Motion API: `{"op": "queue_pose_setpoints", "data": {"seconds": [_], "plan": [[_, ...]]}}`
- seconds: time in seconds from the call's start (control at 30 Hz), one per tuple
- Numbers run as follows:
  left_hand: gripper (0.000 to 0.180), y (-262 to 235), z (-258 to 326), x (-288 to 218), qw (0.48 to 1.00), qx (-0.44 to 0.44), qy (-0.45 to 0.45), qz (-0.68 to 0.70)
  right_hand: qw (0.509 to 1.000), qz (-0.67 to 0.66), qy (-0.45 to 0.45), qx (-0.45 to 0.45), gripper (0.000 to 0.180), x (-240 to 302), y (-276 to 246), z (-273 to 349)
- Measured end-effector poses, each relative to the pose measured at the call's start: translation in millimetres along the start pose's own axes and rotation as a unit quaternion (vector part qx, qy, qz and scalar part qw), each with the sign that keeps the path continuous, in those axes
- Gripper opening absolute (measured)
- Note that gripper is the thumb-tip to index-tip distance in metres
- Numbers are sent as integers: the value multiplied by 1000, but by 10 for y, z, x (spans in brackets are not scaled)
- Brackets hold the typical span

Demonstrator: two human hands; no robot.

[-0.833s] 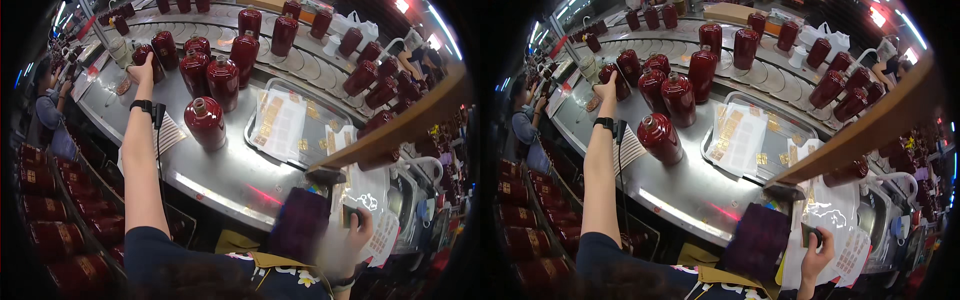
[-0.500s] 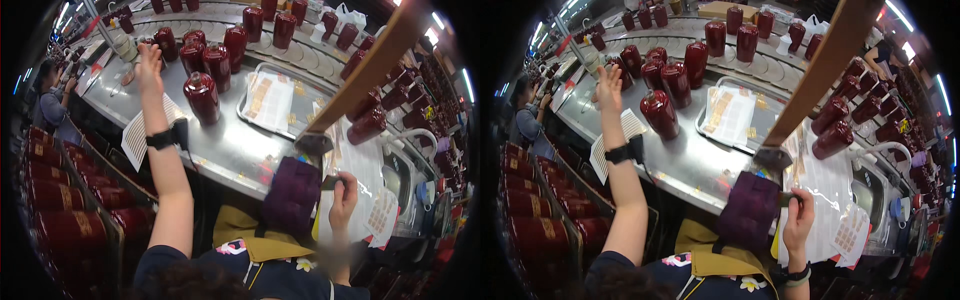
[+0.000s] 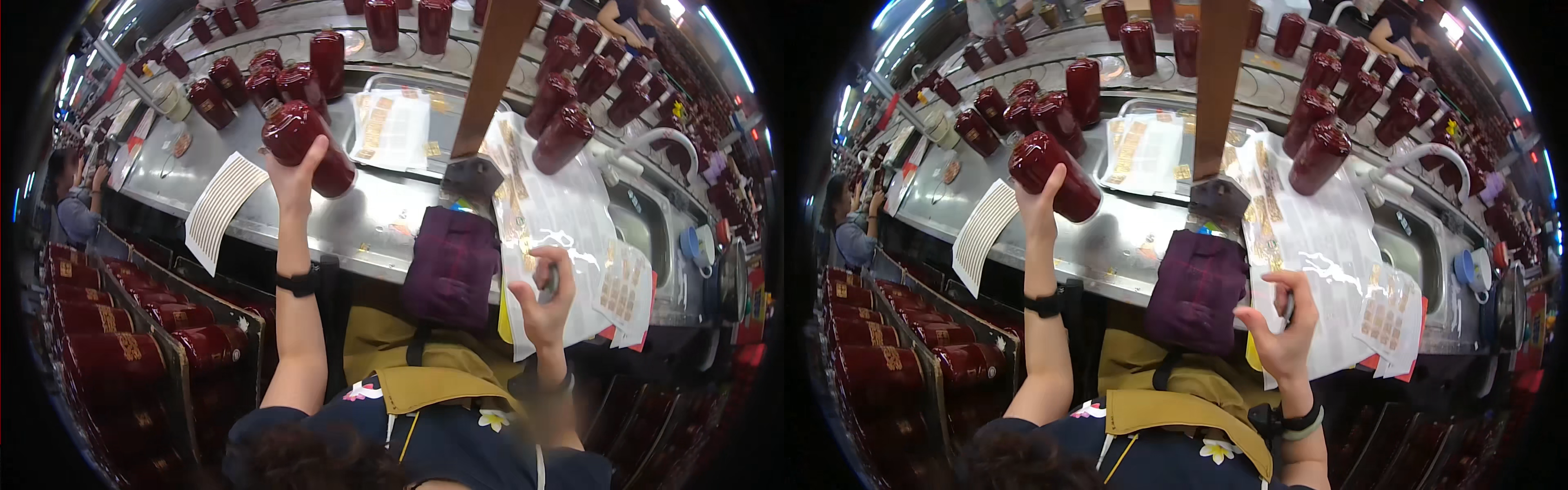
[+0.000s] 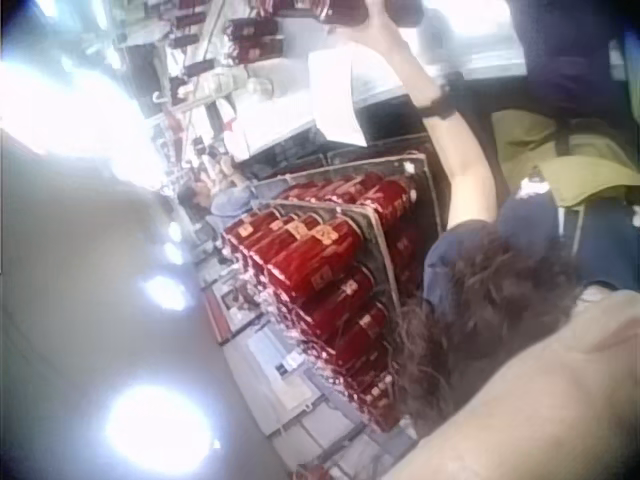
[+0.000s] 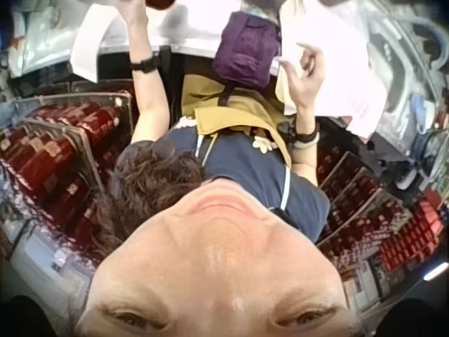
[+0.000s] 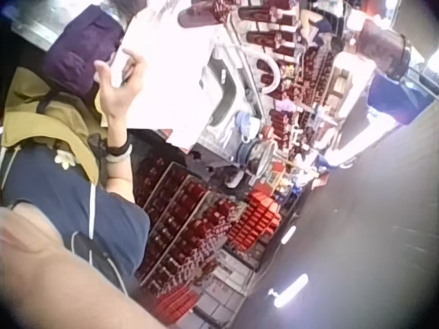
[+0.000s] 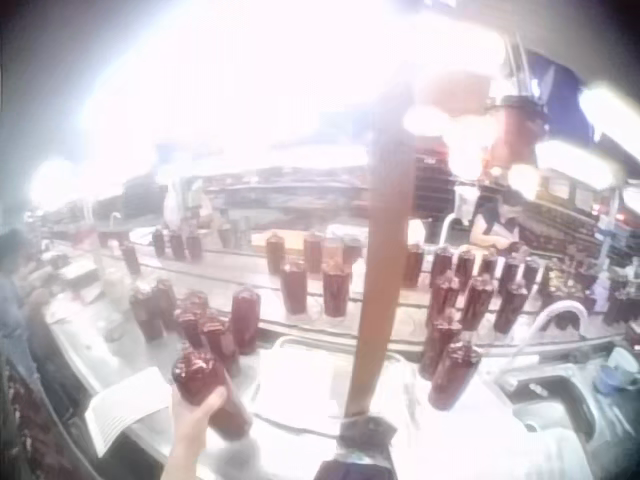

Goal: Applying labels and decorative seals to red liquor bottles at a factory workstation.

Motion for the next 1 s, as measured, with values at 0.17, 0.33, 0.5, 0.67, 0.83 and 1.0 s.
{"op": "queue_pose_setpoints", "data": {"seconds": [0.17, 0.33, 0.5, 0.67, 0.83, 1.0], "plan": [[56, 913, 900, -375, 946, 187, -198, 175, 987, 47, -66, 138, 95, 308, 376, -11], [49, 1396, 1744, -254, 852, 209, -426, 223, 987, 8, -10, 159, 125, 83, 570, 169], [50, 1512, 1823, -40, 848, 212, -427, 233, 988, 15, 6, 156, 125, -13, 516, 123], [52, 1558, 1732, 54, 869, 217, -400, 195, 983, 27, 49, 172, 122, -71, 517, -17], [41, 1402, 1568, -19, 952, 273, -113, -76, 978, 158, -31, 135, 118, -95, 583, -19], [52, 1488, 1657, -372, 930, 323, -173, -41, 965, 37, 6, 258, 50, -460, 120, -178]]}}
Point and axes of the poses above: each hand's wrist, its own z-axis away from the middle knuckle, its own y-axis out of the palm, x = y × z, the point moved 6 cm from there along -z, towards the middle knuckle, and after that the axes turned 10 degrees about y, right-handed, at the moved point
